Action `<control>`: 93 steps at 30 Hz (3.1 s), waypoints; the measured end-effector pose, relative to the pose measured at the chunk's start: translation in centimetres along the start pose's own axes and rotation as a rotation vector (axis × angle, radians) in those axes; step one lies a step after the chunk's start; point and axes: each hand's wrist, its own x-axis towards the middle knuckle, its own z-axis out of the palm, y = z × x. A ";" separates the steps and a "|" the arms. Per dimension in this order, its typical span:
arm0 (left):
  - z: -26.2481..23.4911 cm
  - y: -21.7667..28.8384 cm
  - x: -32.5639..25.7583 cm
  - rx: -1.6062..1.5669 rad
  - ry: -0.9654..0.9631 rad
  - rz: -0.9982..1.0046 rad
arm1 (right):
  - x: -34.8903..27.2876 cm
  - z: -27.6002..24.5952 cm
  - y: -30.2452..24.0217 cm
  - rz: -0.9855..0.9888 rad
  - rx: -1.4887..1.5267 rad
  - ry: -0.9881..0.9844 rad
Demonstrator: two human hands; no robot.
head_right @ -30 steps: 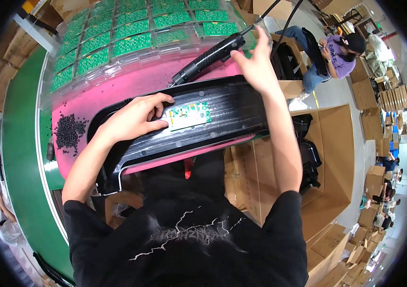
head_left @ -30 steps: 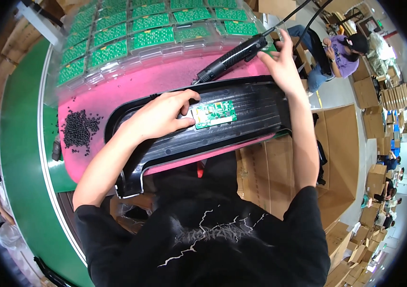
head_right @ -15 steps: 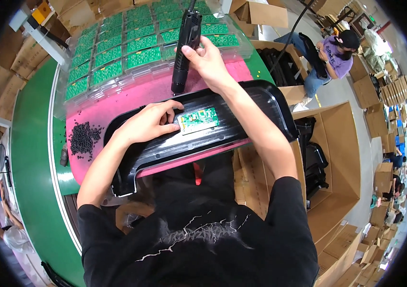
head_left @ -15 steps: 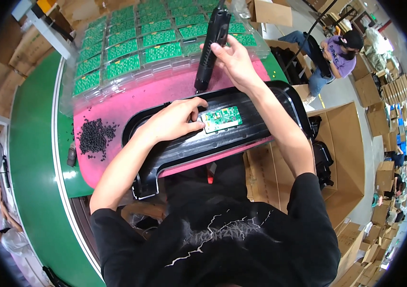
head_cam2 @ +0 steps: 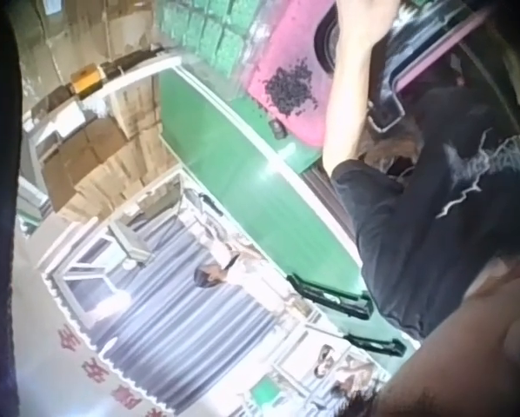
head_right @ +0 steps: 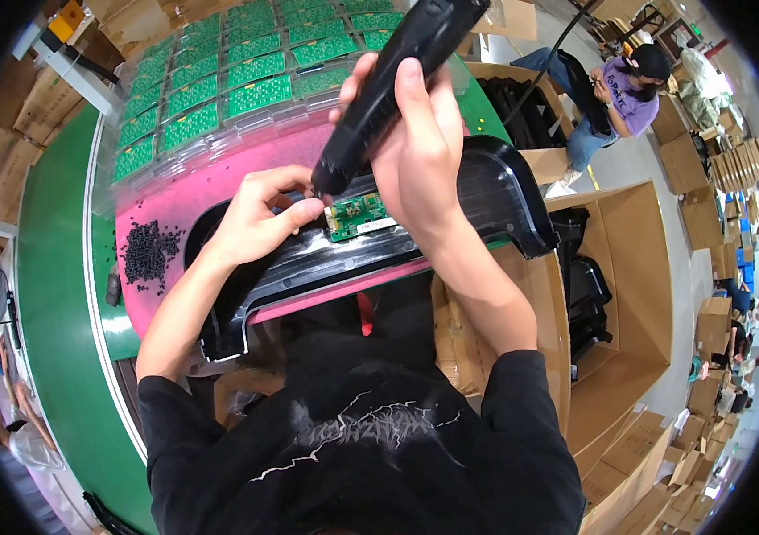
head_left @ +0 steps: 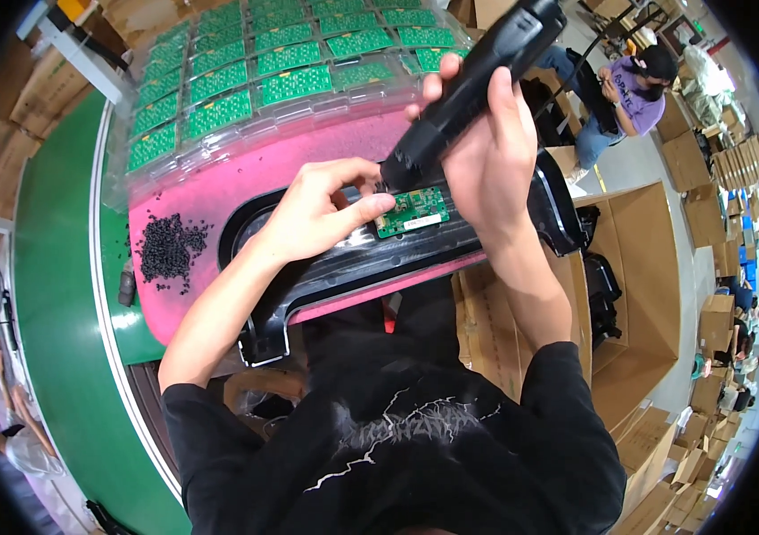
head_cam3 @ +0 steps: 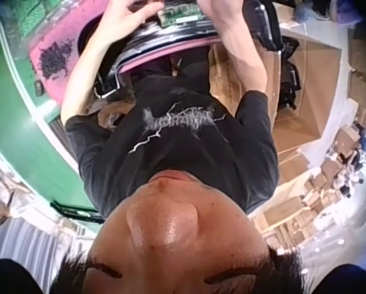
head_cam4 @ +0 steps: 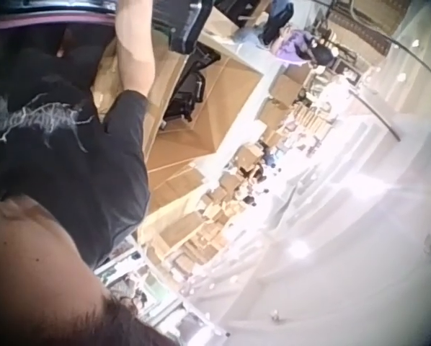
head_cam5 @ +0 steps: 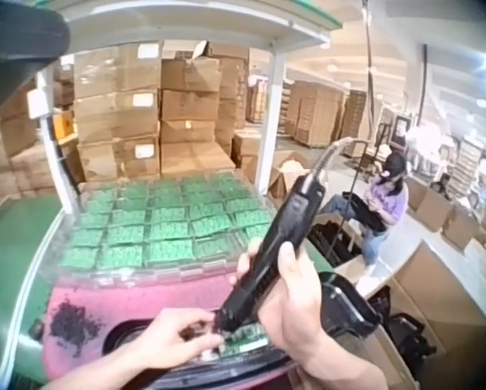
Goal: Assembling circuit boards into black plastic housings using an electric screwdriver.
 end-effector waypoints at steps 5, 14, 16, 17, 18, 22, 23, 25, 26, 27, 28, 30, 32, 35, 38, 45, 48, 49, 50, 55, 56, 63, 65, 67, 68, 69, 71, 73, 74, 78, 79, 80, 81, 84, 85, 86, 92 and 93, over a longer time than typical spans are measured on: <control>0.1 0.8 0.1 0.148 -0.184 0.141 | -2.1 -0.1 -0.1 -0.034 0.091 -0.102; 0.5 0.7 -0.1 0.532 -0.020 0.487 | -3.3 0.9 -0.3 -0.138 0.072 -0.018; 0.7 0.7 -0.4 0.667 0.026 0.545 | -3.4 0.9 -0.3 -0.139 0.050 -0.006; 0.7 0.8 -0.4 0.666 0.022 0.546 | -3.5 0.8 -0.4 -0.139 0.029 0.000; 0.5 0.9 -0.4 0.686 -0.017 0.581 | -3.5 0.5 -0.5 -0.140 0.029 0.004; 0.6 1.5 -0.3 0.685 -0.080 0.654 | -3.5 0.2 -1.7 -0.128 0.003 -0.149; 0.6 1.7 -0.4 0.683 -0.083 0.656 | -3.6 0.3 -2.0 -0.100 -0.045 -0.149; 0.5 2.0 -0.5 0.754 -0.124 0.694 | -3.9 0.8 -2.5 -0.049 -0.113 -0.114; 0.5 2.0 -0.5 0.749 -0.128 0.696 | -4.0 0.9 -2.7 -0.049 -0.115 -0.109; 0.5 1.9 -0.5 0.745 -0.124 0.713 | -4.2 1.0 -2.9 -0.031 -0.125 -0.083; 0.5 1.9 -0.6 0.743 -0.119 0.730 | -4.3 1.0 -3.0 -0.012 -0.134 -0.058; 0.5 1.7 -0.5 0.698 -0.133 0.702 | -4.5 1.2 -3.1 -0.034 -0.121 -0.037; 0.6 1.7 -0.6 0.656 -0.142 0.671 | -4.5 1.4 -3.5 -0.089 -0.096 -0.108; 0.9 1.4 -0.7 0.347 -0.019 0.614 | -4.4 1.7 -3.7 -0.141 -0.071 -0.142; 1.1 1.3 -1.2 0.188 0.072 0.548 | -4.2 2.2 -4.1 -0.184 -0.038 -0.152; 0.1 0.8 -0.4 0.088 0.226 0.356 | -4.4 1.3 -4.3 -0.260 -0.091 -0.167; 0.9 0.6 -0.6 0.151 0.048 0.373 | -4.1 0.9 -4.8 -0.316 0.050 -0.197; 1.0 0.6 -0.7 0.163 0.044 0.383 | -4.1 1.0 -5.0 -0.324 0.038 -0.180; 1.1 0.6 -0.7 0.176 0.040 0.392 | -4.0 1.0 -5.1 -0.319 0.034 -0.178; 0.6 1.1 -0.8 0.292 0.018 0.466 | -3.8 0.9 -4.5 -0.324 0.055 -0.231; 0.6 1.0 -0.9 0.300 0.022 0.462 | -3.8 0.8 -4.3 -0.328 0.057 -0.252; 0.8 0.3 -0.5 0.369 0.011 0.547 | -4.3 1.1 -3.4 -0.295 -0.069 -0.203; 0.9 0.5 -0.4 0.428 -0.031 0.502 | -4.6 1.0 -3.5 -0.292 -0.094 -0.213; 1.0 0.9 -0.4 0.436 -0.050 0.491 | -4.7 0.9 -3.6 -0.288 -0.122 -0.220; 1.1 1.0 -0.4 0.446 -0.067 0.480 | -4.8 0.9 -3.5 -0.289 -0.129 -0.223; 1.1 0.8 -0.4 0.420 -0.044 0.488 | -4.8 0.9 -3.5 -0.290 -0.136 -0.226; 1.2 0.3 -0.4 0.332 0.006 0.496 | -4.7 0.7 -3.3 -0.289 -0.126 -0.230; 1.1 0.5 -0.6 0.346 0.058 0.411 | -4.3 0.3 -3.3 -0.287 -0.201 -0.209; 1.0 0.5 -0.6 0.346 0.071 0.366 | -3.8 -0.3 -3.2 -0.284 -0.260 -0.186; 1.0 -0.4 -0.3 0.397 -0.035 0.344 | -2.0 -2.8 -2.1 -0.234 -0.189 -0.052; 1.0 -0.7 -0.3 0.422 -0.079 0.317 | -1.9 -3.0 -1.8 -0.236 -0.243 0.011; 1.1 -0.6 -0.2 0.419 -0.074 0.318 | -1.9 -3.6 -1.4 -0.215 -0.272 0.021; 1.2 -0.3 0.0 0.443 -0.127 0.338 | -1.9 -3.9 -1.1 -0.205 -0.268 0.037; 1.3 0.1 0.0 0.477 -0.232 0.316 | -1.7 -4.4 -0.7 -0.183 -0.263 0.045; 1.2 0.0 -0.1 0.501 -0.262 0.287 | -1.7 -4.6 -0.6 -0.173 -0.260 0.037; 1.2 -0.1 -0.1 0.523 -0.293 0.257 | -1.6 -4.7 -0.5 -0.170 -0.258 0.035; 1.4 -0.1 -0.3 0.544 -0.279 0.133 | -1.3 -5.0 0.1 -0.115 -0.436 0.024; 1.4 0.1 -0.3 0.542 -0.280 0.129 | -1.2 -5.0 0.3 -0.116 -0.438 0.018</control>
